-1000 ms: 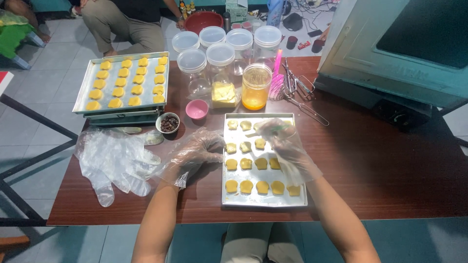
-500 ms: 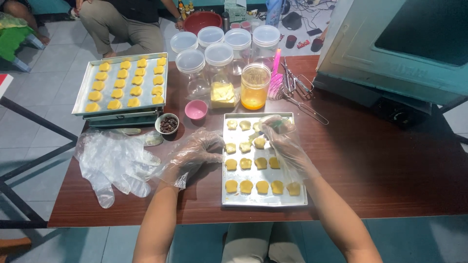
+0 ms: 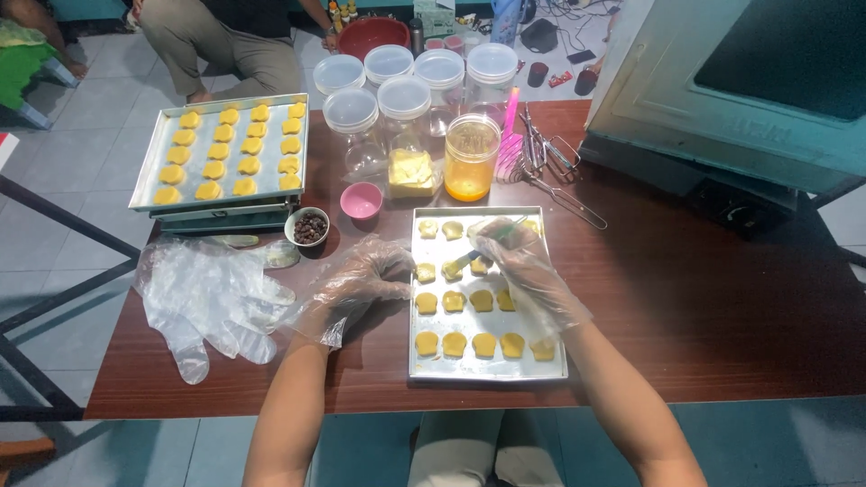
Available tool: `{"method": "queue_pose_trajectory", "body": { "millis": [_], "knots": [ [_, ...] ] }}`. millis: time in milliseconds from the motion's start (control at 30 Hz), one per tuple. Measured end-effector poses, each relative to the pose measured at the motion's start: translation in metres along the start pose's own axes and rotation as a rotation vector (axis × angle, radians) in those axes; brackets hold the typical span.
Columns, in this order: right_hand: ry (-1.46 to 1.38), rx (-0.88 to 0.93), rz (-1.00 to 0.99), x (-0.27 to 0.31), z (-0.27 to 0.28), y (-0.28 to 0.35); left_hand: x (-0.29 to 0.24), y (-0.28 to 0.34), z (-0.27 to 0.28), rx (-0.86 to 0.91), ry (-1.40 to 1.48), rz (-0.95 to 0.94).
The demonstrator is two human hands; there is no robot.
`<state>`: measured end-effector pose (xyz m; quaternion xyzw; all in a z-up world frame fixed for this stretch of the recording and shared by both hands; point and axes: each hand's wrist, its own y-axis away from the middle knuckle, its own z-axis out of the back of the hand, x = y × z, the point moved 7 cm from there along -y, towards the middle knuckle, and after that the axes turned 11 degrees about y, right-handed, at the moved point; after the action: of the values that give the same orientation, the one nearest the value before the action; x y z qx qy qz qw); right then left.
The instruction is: Brushing egg wash onto small round pastries on a baking tray using a small brush.
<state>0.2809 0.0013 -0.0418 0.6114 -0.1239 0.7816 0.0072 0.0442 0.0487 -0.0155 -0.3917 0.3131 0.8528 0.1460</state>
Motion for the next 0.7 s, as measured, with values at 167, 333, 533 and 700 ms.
{"method": "queue_pose_trajectory", "body": {
  "millis": [167, 333, 533, 700],
  "knots": [
    [-0.092, -0.148, -0.203, -0.006, 0.021, -0.011, 0.013, -0.010, 0.000, -0.008, 0.020, -0.011],
    [0.159, 0.085, 0.136, 0.004, -0.006, 0.003, -0.005, 0.005, 0.003, 0.004, -0.017, -0.024],
    [0.100, 0.062, 0.129, 0.021, -0.001, 0.006, 0.003, -0.003, 0.001, -0.014, 0.027, -0.111],
    [0.181, -0.077, 0.052, 0.017, 0.006, 0.001, 0.000, 0.000, 0.001, -0.017, 0.017, -0.109]
  ]
}}
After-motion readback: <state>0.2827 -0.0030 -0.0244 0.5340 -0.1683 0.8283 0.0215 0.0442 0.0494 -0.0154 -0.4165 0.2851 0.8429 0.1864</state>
